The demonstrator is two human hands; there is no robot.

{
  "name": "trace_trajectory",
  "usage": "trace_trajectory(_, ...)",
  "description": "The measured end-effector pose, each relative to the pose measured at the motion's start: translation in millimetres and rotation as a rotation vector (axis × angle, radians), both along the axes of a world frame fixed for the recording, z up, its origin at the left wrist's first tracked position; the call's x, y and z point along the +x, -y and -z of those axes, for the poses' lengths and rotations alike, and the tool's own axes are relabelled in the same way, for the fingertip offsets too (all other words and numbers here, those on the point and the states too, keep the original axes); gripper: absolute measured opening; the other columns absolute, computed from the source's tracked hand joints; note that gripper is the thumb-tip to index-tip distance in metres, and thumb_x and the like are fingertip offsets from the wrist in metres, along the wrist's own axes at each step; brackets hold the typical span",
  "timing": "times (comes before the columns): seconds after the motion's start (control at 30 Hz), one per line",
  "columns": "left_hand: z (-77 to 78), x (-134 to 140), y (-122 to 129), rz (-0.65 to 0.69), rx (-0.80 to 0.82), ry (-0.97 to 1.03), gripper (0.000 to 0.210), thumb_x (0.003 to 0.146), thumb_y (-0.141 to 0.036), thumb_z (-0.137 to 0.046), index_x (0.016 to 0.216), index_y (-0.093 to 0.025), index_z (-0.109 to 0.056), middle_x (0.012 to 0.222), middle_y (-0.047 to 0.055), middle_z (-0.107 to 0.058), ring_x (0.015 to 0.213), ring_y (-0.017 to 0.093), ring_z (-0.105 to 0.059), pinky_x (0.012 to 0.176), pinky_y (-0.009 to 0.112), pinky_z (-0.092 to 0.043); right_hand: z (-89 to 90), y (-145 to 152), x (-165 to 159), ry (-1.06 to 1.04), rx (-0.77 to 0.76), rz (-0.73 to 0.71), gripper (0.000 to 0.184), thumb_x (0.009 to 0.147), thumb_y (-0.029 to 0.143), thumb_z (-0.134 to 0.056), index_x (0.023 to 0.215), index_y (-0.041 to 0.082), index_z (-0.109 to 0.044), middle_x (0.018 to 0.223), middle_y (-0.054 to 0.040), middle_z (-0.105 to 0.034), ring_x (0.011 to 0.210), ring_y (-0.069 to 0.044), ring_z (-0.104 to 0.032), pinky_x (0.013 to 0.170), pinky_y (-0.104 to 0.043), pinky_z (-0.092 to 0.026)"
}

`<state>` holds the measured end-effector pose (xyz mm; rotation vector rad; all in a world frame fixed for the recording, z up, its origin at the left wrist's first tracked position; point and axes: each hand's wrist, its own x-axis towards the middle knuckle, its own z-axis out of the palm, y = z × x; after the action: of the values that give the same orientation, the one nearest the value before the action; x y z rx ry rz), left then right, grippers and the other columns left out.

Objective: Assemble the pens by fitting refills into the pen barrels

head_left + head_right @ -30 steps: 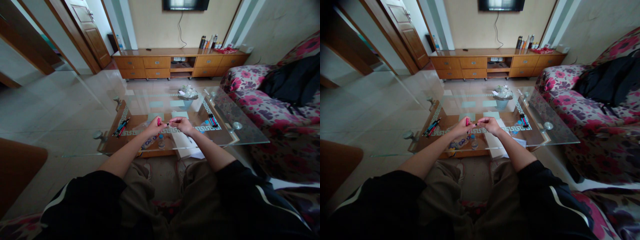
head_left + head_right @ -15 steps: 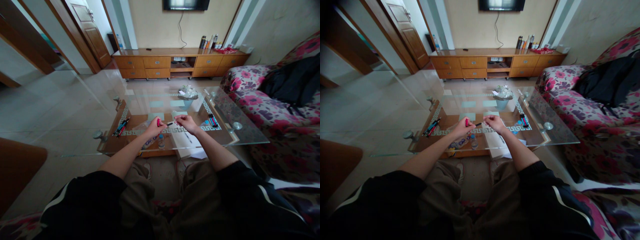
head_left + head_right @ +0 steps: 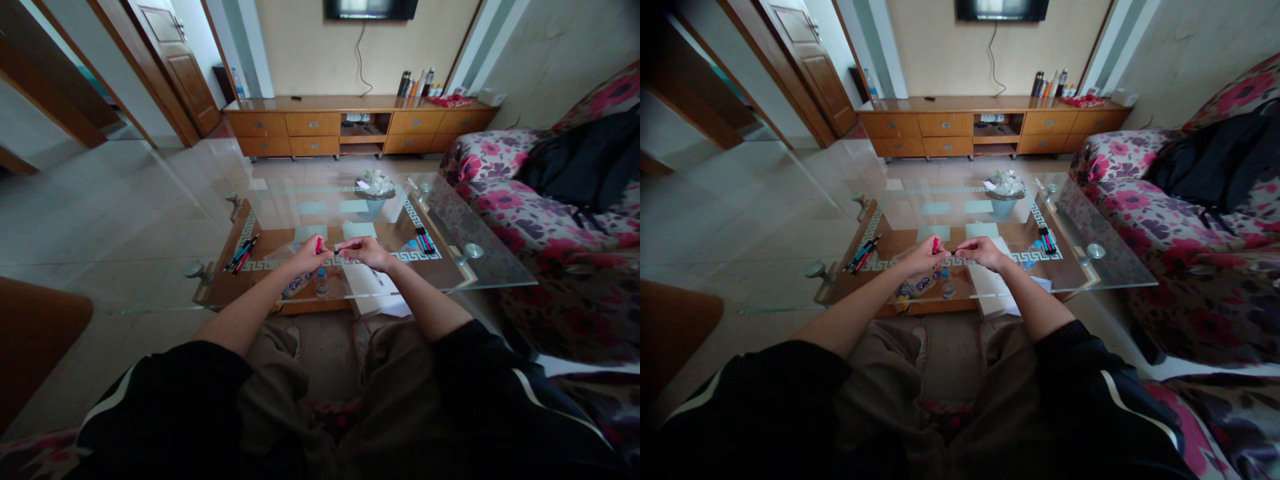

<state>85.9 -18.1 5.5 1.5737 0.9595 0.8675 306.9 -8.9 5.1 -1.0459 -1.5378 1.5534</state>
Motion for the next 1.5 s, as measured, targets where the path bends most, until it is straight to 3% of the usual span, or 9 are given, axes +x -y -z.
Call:
trace_trajectory(0.37, -2.5, -1, 2, -0.006, -0.160, 0.073, 0.041, 0.077, -0.027, -0.072, 0.082, -0.022, -0.032, 0.055, -0.010, -0.045, 0.047, 0.007, -0.043, 0.048, 0.019, -0.031, -0.5, 0, -5, -0.034, 0.054, 0.040, 0.041, 0.057, 0.039, -0.089, 0.088, 0.015, -0.076, 0.077, -0.0041, -0.074, 0.064, -0.013, -0.062, 0.063, -0.027, -0.050)
trace_trajectory(0.57, -4.8, 0, 2, -0.031, -0.211, 0.131, 0.043, 0.075, -0.024, -0.074, 0.081, -0.022, -0.031, 0.055, -0.010, -0.045, 0.047, 0.007, -0.045, 0.051, 0.020, -0.031, -3.0, -1, -4, -0.001, 0.081, 0.001, 0.038, 0.064, 0.042, -0.085, 0.089, 0.015, -0.076, 0.076, -0.0041, -0.073, 0.063, -0.013, -0.060, 0.062, -0.027, -0.050)
trace_trajectory(0.83, -3.9, 3, 1, -0.085, -0.195, 0.112, 0.045, 0.072, -0.022, -0.078, 0.082, -0.021, -0.034, 0.055, -0.010, -0.046, 0.046, 0.005, -0.043, 0.049, 0.018, -0.031, -17.4, 3, -8, 0.216, 0.102, -0.049, 0.038, 0.078, 0.053, -0.070, 0.075, 0.015, -0.070, 0.063, -0.0024, -0.065, 0.055, -0.011, -0.054, 0.051, -0.024, -0.041)
trace_trajectory(1.1, -4.8, 4, 2, -0.111, -0.179, 0.057, 0.045, 0.072, -0.021, -0.079, 0.081, -0.021, -0.035, 0.056, -0.010, -0.049, 0.046, 0.006, -0.046, 0.049, 0.018, -0.034, -25.6, 7, -7, 0.494, 0.365, -0.066, 0.049, 0.089, 0.058, -0.050, 0.066, 0.016, -0.061, 0.056, 0.0013, -0.055, 0.052, -0.010, -0.044, 0.052, -0.024, -0.031)
trace_trajectory(1.23, -5.3, 5, 3, -0.102, -0.209, 0.081, 0.043, 0.073, -0.020, -0.077, 0.081, -0.021, -0.035, 0.055, -0.010, -0.048, 0.045, 0.007, -0.047, 0.049, 0.018, -0.034, -30.4, 10, -11, 0.556, 0.426, -0.081, 0.050, 0.093, 0.055, -0.043, 0.062, 0.017, -0.055, 0.054, 0.0020, -0.052, 0.052, -0.010, -0.043, 0.054, -0.025, -0.031)
trace_trajectory(1.33, -6.2, 6, 3, -0.095, -0.234, 0.106, 0.046, 0.071, -0.019, -0.078, 0.080, -0.021, -0.034, 0.055, -0.010, -0.048, 0.046, 0.007, -0.047, 0.050, 0.018, -0.033, -31.9, 10, -14, 0.552, 0.405, -0.064, 0.050, 0.093, 0.053, -0.042, 0.059, 0.018, -0.053, 0.054, 0.0009, -0.054, 0.053, -0.011, -0.046, 0.057, -0.025, -0.033)
trace_trajectory(1.5, -4.1, 6, 4, -0.108, -0.218, 0.198, 0.050, 0.069, -0.027, -0.081, 0.083, -0.021, -0.033, 0.059, -0.010, -0.049, 0.049, 0.006, -0.047, 0.052, 0.018, -0.033, -24.8, 9, -12, 0.308, 0.175, -0.012, 0.047, 0.086, 0.059, -0.054, 0.072, 0.015, -0.063, 0.061, -0.0003, -0.061, 0.053, -0.010, -0.048, 0.055, -0.024, -0.037)
